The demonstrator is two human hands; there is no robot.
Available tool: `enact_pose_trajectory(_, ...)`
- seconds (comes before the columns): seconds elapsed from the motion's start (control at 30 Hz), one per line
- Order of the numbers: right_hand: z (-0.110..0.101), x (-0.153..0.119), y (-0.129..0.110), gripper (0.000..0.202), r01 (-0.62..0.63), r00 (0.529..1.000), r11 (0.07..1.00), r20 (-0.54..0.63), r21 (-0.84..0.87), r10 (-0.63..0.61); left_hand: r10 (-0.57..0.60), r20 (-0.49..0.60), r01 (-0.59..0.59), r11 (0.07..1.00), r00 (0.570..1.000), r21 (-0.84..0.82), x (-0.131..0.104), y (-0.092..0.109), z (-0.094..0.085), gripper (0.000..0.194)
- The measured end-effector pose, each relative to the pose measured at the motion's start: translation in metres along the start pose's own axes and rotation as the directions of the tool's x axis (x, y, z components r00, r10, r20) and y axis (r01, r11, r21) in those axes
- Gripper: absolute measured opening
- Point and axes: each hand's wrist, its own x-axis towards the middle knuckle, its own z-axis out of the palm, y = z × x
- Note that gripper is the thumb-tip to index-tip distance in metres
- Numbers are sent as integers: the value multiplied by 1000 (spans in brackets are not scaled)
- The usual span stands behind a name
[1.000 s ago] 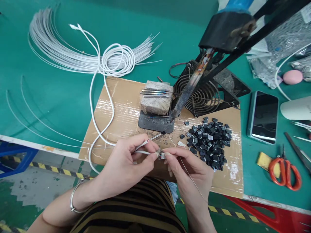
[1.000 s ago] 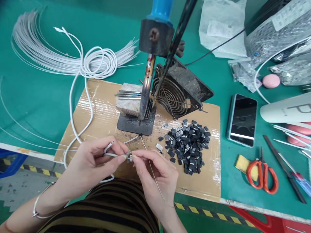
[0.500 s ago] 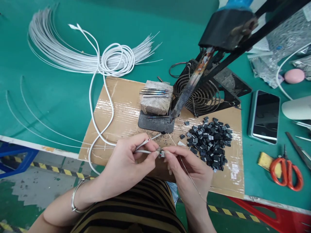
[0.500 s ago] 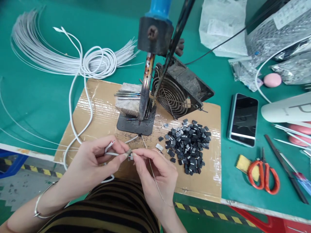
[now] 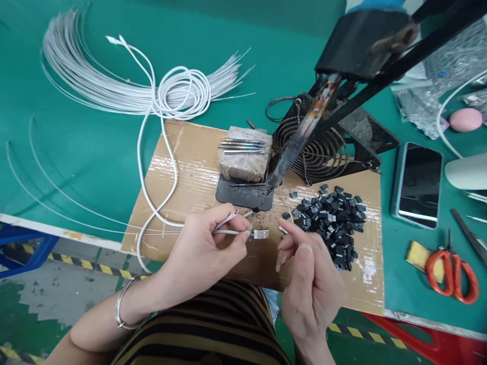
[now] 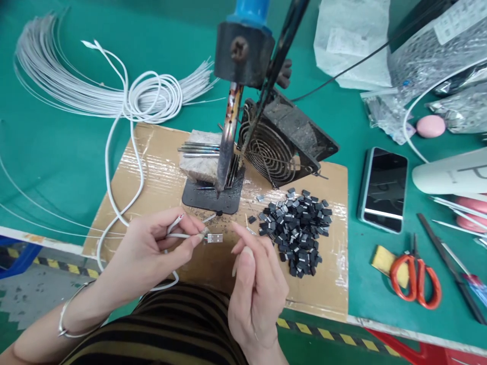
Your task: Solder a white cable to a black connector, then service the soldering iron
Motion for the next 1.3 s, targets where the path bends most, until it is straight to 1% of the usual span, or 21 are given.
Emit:
enact_pose_trajectory(0.13,-5,-2,-4,36,22,998,996,49,85,-27,-1,-9,1,1000,1000,21,4,0,-1,11)
enact_pose_trajectory(0.2,-3,-3,-11,35,-3,998,987,67,158,-8,-14,-8,14,1000,1000,24,6,2,-1,11)
enact_pose_trajectory(0.27,2,-6,-19,35,-100,994,966,62,238,88,-21,-8,21,1000,1000,21,7,4,-2,11)
enact_pose_trajectory(0.33,8,-7,-27,31,-219,976,926,54,309,213,-20,-4,20,1000,1000,13,8,6,-1,10)
enact_pose_trajectory(0.4,10,-8,-30,30,-294,955,897,63,329,289,-22,-1,22,1000,1000,-2,8,7,-1,10)
enact_pose_trajectory(0.47,9,-7,-26,25,-280,960,916,96,287,263,-29,-3,28,999,1000,-16,9,7,-1,10)
enact_pose_trajectory(0.57,1,-2,-12,5,-170,983,970,103,173,154,-37,-17,37,999,999,-16,9,6,-1,10)
enact_pose_trajectory(0.63,-3,2,-6,10,-104,993,987,67,121,97,-40,-20,40,999,999,-7,10,6,-2,11)
enact_pose_trajectory(0.7,-4,6,-5,11,-87,996,985,47,148,81,-37,-16,37,999,999,2,11,6,-2,12)
enact_pose_trajectory(0.87,0,14,-16,16,-123,992,923,84,364,99,-41,-9,41,999,999,5,14,6,-2,12)
enact_pose_trajectory(0.97,1,14,-18,16,-128,991,913,94,386,99,-37,-18,37,999,999,24,17,8,0,12)
enact_pose_trajectory(1.17,1,16,-16,16,-113,993,921,77,374,91,-16,-62,21,996,998,83,21,11,4,11)
enact_pose_trajectory(1.3,3,19,-14,15,-114,993,918,75,380,92,-12,-65,18,994,998,107,23,10,4,13)
